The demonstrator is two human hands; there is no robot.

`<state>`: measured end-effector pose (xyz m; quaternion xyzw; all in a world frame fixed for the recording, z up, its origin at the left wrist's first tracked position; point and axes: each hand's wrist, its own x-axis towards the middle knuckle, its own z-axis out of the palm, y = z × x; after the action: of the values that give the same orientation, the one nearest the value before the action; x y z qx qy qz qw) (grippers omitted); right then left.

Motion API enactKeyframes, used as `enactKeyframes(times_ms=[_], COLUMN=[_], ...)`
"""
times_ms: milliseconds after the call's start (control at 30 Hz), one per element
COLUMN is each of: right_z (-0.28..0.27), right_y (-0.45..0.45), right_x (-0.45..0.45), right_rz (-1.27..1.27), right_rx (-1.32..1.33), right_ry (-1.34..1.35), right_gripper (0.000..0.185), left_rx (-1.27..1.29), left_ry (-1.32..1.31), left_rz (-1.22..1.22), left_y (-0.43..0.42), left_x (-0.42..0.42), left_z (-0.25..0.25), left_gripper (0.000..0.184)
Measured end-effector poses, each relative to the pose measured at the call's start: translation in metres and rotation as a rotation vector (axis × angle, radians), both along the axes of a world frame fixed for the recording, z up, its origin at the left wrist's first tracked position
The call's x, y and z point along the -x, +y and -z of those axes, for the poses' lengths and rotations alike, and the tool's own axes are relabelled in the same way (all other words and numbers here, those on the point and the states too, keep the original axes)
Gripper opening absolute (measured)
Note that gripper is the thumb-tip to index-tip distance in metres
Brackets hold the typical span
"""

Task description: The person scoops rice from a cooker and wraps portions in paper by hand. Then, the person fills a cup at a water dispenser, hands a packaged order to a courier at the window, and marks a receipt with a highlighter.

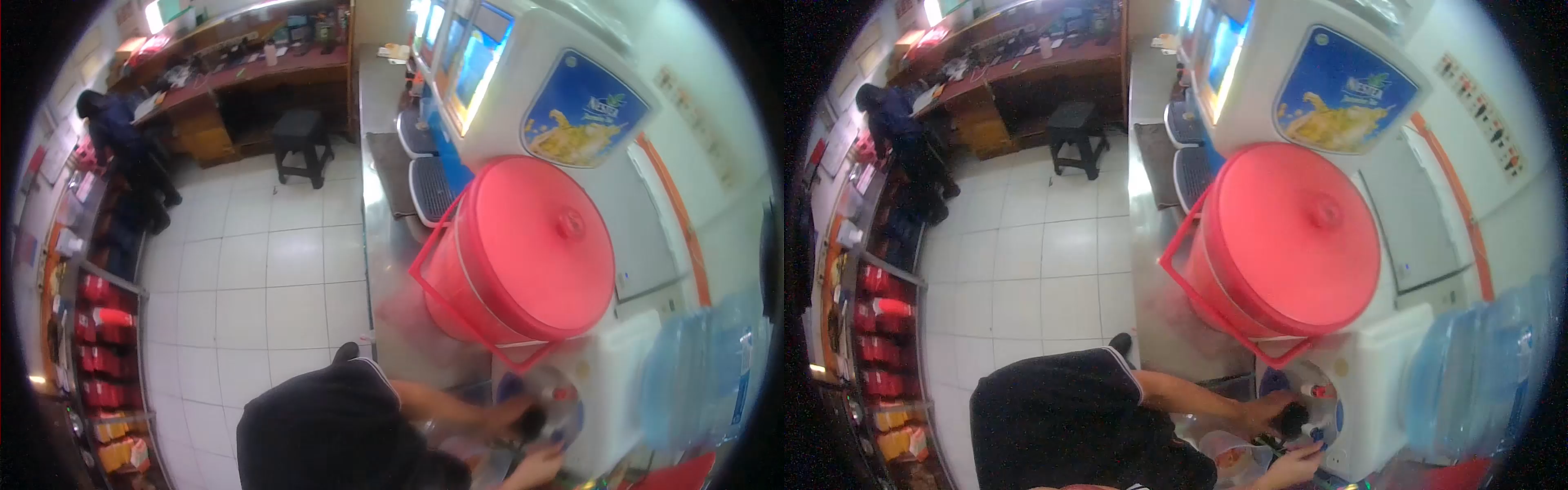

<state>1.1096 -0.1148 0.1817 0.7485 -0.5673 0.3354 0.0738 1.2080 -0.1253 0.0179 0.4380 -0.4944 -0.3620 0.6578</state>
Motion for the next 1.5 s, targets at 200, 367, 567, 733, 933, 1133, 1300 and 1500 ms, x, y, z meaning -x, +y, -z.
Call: enactKeyframes(times_ms=[200,367,567,733,933,1133,1300,1500], right_z=[0.009,0.011,0.015,-0.022,-0.002,-0.033,-0.025,-0.029], right_y=[-0.003,-0.004,-0.01,0.005,-0.006,0.007,0.002,0.002], right_x=[-0.001,-0.003,0.006,-0.017,-0.008,-0.026,-0.019,-0.015], right_rz=[0.009,0.023,0.024,0.025,0.025,0.08,0.053,0.097], right_rx=[-0.055,0.002,0.002,-0.187,-0.06,-0.27,-0.255,-0.355], right_ry=[-0.109,-0.038,0.005,-0.073,-0.052,-0.189,-0.243,-0.303], right_gripper=[0.035,0.033,0.035,0.035,0.035,0.034,0.032,0.031], left_rx=[0.206,0.141,0.112,0.058,0.038,0.027,-0.01,0.1], left_ry=[-0.193,-0.051,-0.229,-0.147,-0.155,-0.168,-0.234,0.034], left_rz=[-0.113,0.01,-0.054,0.027,0.005,-0.004,-0.09,0.072], left_y=[-0.012,-0.01,-0.018,-0.013,-0.012,-0.015,-0.011,-0.01], left_x=[0.004,0.005,0.006,0.004,-0.001,0.003,0.01,0.004], left_z=[0.025,0.024,0.038,0.027,0.021,0.026,0.032,0.012], left_gripper=[0.103,0.107,0.108,0.106,0.104,0.104,0.102,0.092])
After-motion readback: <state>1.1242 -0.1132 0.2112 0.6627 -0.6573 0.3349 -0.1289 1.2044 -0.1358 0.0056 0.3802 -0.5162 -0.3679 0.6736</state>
